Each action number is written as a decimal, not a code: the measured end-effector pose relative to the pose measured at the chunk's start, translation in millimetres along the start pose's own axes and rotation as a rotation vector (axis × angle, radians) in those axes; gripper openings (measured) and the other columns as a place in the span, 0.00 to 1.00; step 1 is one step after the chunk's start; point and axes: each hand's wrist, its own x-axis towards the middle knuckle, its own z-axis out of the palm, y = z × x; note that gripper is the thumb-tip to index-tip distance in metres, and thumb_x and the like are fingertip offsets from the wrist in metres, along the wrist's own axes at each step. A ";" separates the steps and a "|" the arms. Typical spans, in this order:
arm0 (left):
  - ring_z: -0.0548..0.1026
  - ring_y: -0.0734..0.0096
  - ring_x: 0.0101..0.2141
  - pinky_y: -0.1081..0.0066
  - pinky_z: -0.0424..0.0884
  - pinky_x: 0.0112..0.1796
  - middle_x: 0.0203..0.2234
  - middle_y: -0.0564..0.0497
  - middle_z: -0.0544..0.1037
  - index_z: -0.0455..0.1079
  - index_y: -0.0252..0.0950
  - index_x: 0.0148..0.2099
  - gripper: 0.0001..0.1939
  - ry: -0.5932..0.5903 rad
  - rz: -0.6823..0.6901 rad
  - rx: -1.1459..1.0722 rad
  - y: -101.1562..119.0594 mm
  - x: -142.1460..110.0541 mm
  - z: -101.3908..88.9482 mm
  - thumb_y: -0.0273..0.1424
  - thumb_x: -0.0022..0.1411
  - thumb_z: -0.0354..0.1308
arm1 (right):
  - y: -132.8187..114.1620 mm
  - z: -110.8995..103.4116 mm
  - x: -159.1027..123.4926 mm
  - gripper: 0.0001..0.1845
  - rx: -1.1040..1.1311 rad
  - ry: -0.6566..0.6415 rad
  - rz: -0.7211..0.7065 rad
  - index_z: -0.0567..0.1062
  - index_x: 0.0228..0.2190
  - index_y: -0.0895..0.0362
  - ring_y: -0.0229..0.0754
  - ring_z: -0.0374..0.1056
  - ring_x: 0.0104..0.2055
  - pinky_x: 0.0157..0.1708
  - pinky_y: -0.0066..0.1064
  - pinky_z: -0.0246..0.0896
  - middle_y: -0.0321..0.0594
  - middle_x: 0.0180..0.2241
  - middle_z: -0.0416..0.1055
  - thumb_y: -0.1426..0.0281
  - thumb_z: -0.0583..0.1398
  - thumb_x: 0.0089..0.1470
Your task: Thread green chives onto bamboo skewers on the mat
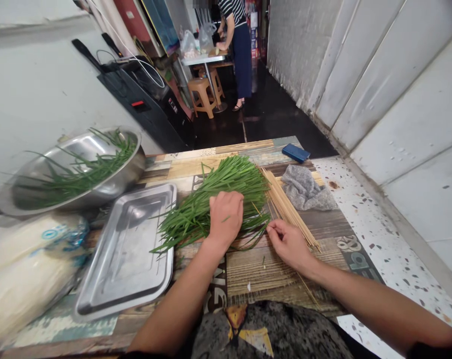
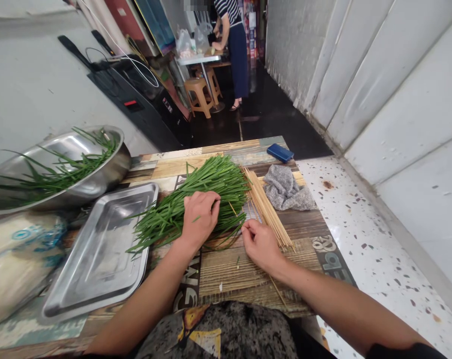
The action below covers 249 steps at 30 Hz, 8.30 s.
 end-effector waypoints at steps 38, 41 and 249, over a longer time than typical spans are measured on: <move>0.70 0.66 0.35 0.61 0.53 0.40 0.32 0.50 0.79 0.73 0.38 0.39 0.12 0.054 0.024 -0.065 -2.0 1.5 3.8 0.31 0.67 0.47 | 2.4 -1.5 2.7 0.11 0.052 -0.071 0.087 0.68 0.24 0.56 0.34 0.54 0.19 0.21 0.26 0.47 0.32 0.17 0.61 0.65 0.51 0.53; 0.71 0.67 0.35 0.61 0.54 0.40 0.33 0.50 0.79 0.74 0.39 0.38 0.12 0.036 0.001 -0.104 -2.1 1.2 4.1 0.31 0.67 0.49 | -1.5 -1.4 1.0 0.13 0.035 -0.047 0.046 0.67 0.24 0.56 0.34 0.54 0.19 0.21 0.26 0.47 0.32 0.17 0.60 0.64 0.50 0.54; 0.71 0.71 0.30 0.74 0.61 0.30 0.26 0.53 0.75 0.75 0.38 0.34 0.09 -0.606 0.275 -0.226 -10.1 4.6 -17.3 0.38 0.54 0.64 | -41.2 -14.1 -38.2 0.10 -0.165 -0.147 -0.673 0.63 0.22 0.55 0.32 0.52 0.17 0.21 0.27 0.46 0.29 0.16 0.58 0.74 0.52 0.55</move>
